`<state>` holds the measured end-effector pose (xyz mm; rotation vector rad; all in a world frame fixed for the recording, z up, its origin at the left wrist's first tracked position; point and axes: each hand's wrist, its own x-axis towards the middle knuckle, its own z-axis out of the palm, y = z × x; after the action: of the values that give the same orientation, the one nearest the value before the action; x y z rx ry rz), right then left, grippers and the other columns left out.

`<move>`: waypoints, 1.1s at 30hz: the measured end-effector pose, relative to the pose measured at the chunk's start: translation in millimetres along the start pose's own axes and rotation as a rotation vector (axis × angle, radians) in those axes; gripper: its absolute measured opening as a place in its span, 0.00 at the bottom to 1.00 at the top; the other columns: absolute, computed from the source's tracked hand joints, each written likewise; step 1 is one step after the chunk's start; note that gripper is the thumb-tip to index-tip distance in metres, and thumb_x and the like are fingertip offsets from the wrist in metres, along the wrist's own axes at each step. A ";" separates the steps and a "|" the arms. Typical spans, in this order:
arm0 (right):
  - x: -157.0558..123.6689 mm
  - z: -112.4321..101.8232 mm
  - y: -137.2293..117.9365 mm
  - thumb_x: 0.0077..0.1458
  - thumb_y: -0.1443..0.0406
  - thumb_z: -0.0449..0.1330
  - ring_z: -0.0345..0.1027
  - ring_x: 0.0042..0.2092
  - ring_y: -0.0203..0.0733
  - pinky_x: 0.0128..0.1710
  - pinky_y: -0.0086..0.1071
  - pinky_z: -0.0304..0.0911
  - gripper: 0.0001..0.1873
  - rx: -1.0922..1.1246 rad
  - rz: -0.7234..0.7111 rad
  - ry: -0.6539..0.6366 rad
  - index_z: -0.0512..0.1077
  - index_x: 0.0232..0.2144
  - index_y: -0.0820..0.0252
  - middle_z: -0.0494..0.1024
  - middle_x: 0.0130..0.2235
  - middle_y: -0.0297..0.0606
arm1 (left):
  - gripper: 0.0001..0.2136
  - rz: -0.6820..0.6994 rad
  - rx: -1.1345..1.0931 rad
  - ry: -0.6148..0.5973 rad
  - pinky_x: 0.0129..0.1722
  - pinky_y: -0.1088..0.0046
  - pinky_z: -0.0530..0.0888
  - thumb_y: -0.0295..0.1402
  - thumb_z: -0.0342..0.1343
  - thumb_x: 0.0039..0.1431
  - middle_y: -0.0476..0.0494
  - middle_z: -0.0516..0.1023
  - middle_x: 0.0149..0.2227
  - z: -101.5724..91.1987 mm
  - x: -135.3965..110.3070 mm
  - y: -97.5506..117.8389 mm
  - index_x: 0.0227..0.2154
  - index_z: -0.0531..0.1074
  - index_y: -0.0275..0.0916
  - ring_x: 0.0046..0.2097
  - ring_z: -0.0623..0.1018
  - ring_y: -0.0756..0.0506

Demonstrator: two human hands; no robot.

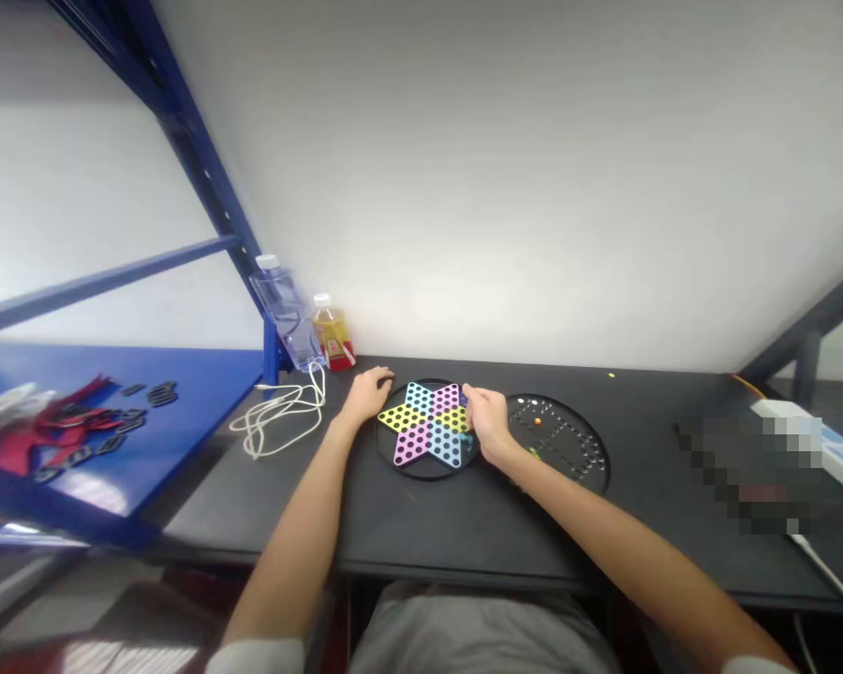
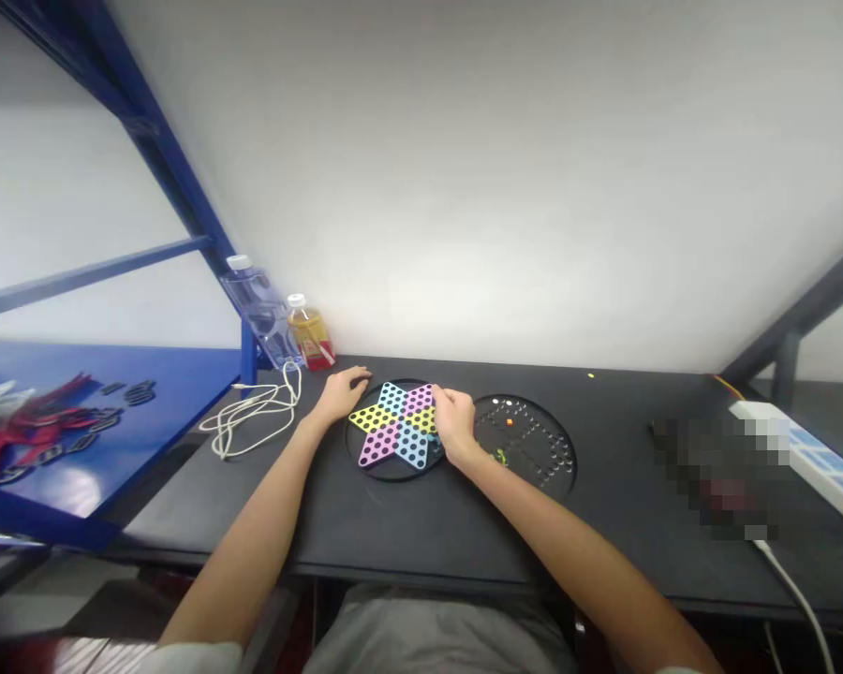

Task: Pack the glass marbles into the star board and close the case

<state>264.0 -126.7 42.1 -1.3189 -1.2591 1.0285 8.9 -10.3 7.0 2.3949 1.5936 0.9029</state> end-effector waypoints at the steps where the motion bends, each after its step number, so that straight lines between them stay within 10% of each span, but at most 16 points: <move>1: -0.2 1.0 0.8 0.57 0.46 0.49 0.57 0.20 0.39 0.19 0.30 0.52 0.25 0.006 0.016 0.055 0.58 0.16 0.54 0.59 0.13 0.31 | 0.14 -0.001 0.002 0.000 0.60 0.62 0.66 0.32 0.51 0.59 0.42 0.77 0.51 0.0 0.1 -0.1 0.44 0.78 0.40 0.56 0.73 0.40; 16: -3.9 -2.2 4.1 0.60 0.53 0.50 0.59 0.23 0.37 0.27 0.30 0.55 0.25 -0.108 -0.092 0.211 0.60 0.14 0.57 0.63 0.17 0.32 | 0.14 0.015 0.002 0.006 0.60 0.62 0.66 0.32 0.51 0.59 0.41 0.77 0.51 1.8 1.0 -2.2 0.44 0.78 0.39 0.56 0.73 0.40; 21: -14.6 9.1 -19.0 0.55 0.62 0.60 0.65 0.33 0.39 0.36 0.31 0.59 0.06 -0.396 -0.494 -0.143 0.71 0.29 0.58 0.74 0.32 0.35 | 0.14 -0.008 0.021 -0.008 0.60 0.63 0.66 0.32 0.51 0.59 0.43 0.77 0.51 2.1 1.0 -1.5 0.44 0.78 0.40 0.57 0.73 0.41; 24: -12.8 31.3 -23.4 0.53 0.64 0.63 0.67 0.42 0.42 0.46 0.35 0.60 0.14 -0.544 -0.656 -0.336 0.72 0.44 0.58 0.73 0.44 0.41 | 0.14 -0.002 0.017 0.005 0.60 0.63 0.66 0.31 0.51 0.59 0.42 0.77 0.51 1.8 1.0 -1.2 0.44 0.78 0.39 0.56 0.73 0.41; 33: 15.7 78.9 -17.4 0.55 0.61 0.64 0.67 0.44 0.44 0.44 0.34 0.60 0.08 -0.812 -0.664 -0.459 0.77 0.35 0.60 0.73 0.40 0.41 | 0.15 0.021 0.029 0.008 0.59 0.65 0.67 0.29 0.50 0.59 0.40 0.77 0.52 -1.2 -0.5 0.7 0.45 0.78 0.37 0.56 0.74 0.42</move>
<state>185.3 -103.8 49.4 -1.0844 -2.4225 0.3265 8.7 -11.3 8.0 2.4347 1.5988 0.8993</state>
